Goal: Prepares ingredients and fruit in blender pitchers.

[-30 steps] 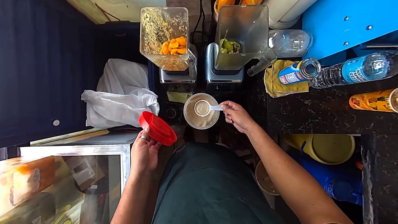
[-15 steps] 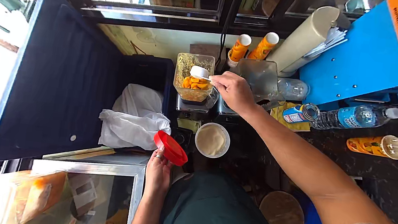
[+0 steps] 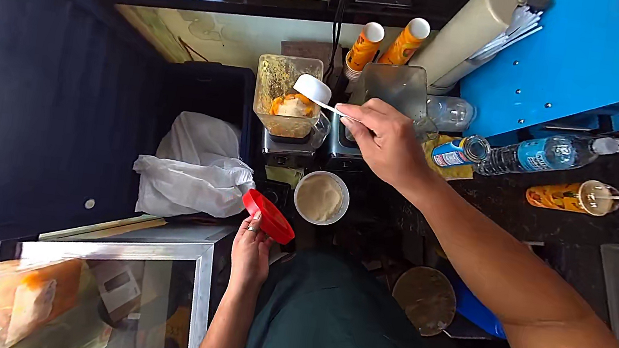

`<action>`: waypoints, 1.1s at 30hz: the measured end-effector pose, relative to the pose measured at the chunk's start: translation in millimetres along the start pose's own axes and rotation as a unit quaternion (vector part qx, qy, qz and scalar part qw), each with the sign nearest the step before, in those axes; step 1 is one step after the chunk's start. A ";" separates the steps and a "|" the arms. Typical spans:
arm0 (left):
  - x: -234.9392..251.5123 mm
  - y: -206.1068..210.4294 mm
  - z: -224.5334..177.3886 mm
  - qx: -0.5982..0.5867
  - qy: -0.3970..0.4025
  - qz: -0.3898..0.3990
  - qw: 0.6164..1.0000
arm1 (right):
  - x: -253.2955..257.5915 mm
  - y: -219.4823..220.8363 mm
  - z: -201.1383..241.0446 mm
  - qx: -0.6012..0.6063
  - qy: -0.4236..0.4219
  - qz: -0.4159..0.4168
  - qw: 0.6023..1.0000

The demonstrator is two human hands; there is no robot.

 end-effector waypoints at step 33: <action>-34.0 29.6 64.6 0.001 -0.039 -0.037 0.999 | -186.6 166.9 -220.8 0.219 0.442 0.333 0.804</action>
Point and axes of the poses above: each hand's wrist, its own x-axis towards the middle knuckle, its own y-axis out of the palm, z = x × y, the point moved 9 cm from there along x, towards the middle knuckle, and after that the axes turned 12 degrees about y, right-handed, at the moved point
